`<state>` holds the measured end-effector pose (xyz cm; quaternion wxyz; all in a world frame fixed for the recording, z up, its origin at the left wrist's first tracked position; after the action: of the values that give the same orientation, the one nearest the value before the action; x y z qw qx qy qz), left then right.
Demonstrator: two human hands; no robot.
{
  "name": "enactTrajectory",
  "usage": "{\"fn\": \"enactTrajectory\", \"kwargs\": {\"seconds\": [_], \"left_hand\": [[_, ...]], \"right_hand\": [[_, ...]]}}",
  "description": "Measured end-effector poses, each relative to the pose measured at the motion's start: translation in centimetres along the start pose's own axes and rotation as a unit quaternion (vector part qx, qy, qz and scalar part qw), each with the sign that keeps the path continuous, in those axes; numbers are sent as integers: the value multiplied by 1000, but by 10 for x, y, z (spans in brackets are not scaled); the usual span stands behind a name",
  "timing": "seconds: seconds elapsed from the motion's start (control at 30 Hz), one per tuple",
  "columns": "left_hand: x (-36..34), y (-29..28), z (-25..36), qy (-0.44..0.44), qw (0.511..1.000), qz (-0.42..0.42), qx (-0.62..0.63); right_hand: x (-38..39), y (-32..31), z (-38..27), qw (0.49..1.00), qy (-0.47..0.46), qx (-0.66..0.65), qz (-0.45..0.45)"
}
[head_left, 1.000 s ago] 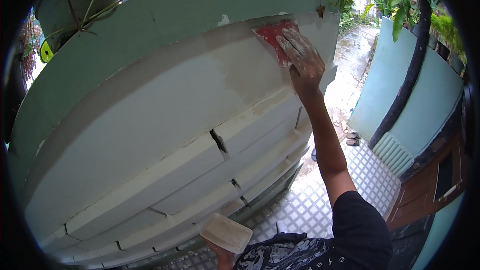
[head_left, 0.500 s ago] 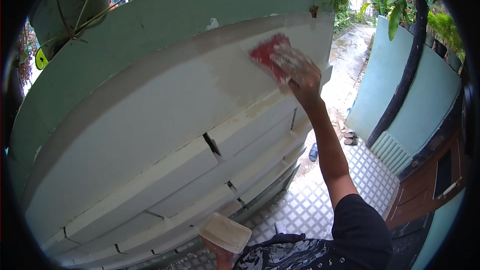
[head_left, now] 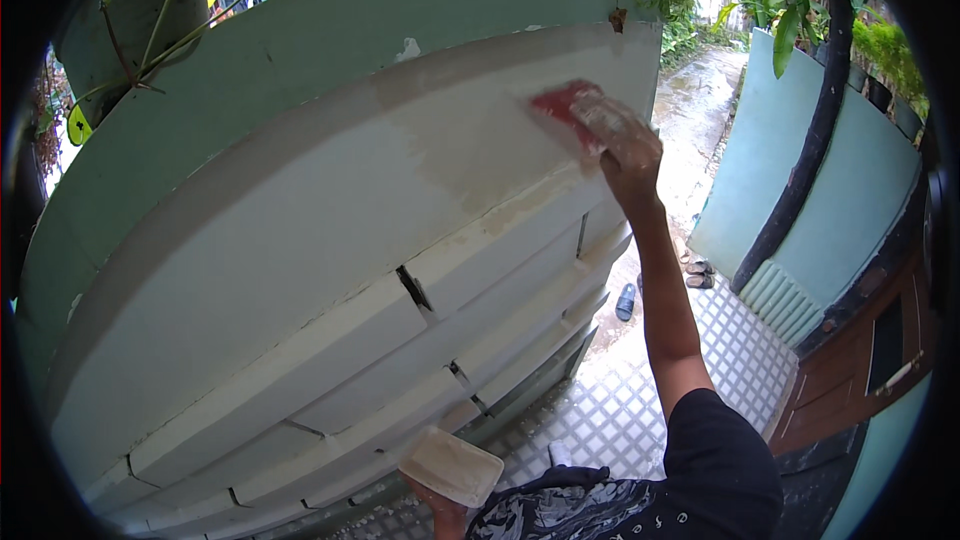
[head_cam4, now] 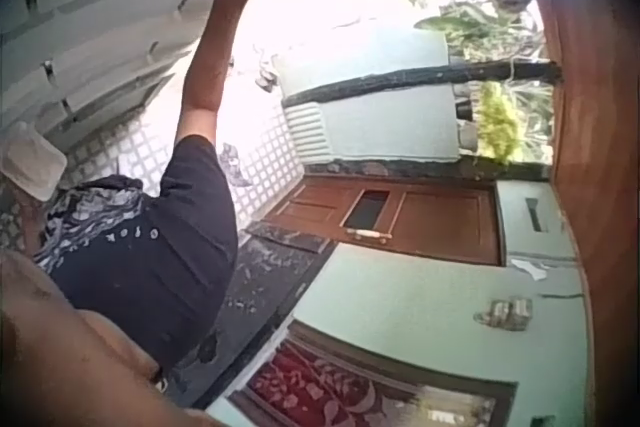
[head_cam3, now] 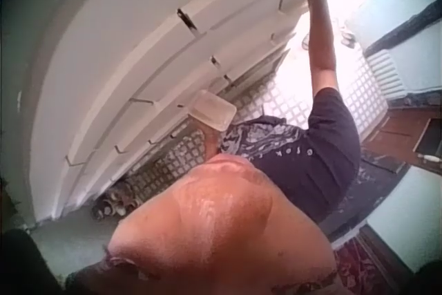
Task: Applying white filler paste to a wall surface using a putty knife scraper.
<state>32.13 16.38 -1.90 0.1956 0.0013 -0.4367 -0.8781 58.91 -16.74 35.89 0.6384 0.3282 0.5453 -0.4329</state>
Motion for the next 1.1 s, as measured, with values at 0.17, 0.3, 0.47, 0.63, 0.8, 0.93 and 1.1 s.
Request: {"fn": "enactTrajectory", "kwargs": {"seconds": [0.17, 0.3, 0.47, 0.63, 0.8, 0.93, 1.1], "left_hand": [[-6, 0, -3, 14, 1000, -10, -4], [-6, -1, 3, -11, 999, -9, 46], [0, 6, 5, 3, 1000, -3, 25], [-7, -8, -4, 33, 999, -7, -32], [2, 2, 3, 6, 1000, -1, -11], [10, 7, 7, 4, 1000, 11, 4], [12, -4, 17, 7, 998, 28, 48]], "right_hand": [[-14, 10, 26, 988, 123, 71, 60], [6, 6, -7, 1000, 17, 1, -2], [9, -10, -7, 973, 190, 130, 38], [-8, 17, -79, 986, 162, 41, 15], [-23, 8, -119, 997, -53, -51, 16], [-39, 26, -93, 996, -69, -34, 53], [-12, 15, -109, 996, -60, -59, 1]]}}
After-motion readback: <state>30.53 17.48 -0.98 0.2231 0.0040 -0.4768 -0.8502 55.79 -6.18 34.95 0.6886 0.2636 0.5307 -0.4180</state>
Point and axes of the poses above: each hand's wrist, its own x-axis away from the middle knuckle, its own y-axis out of the palm, z = x × y, the point moved 2 cm from there along -x, towards the middle knuckle, and after that the axes turned 8 degrees about x, right-handed, at the moved point
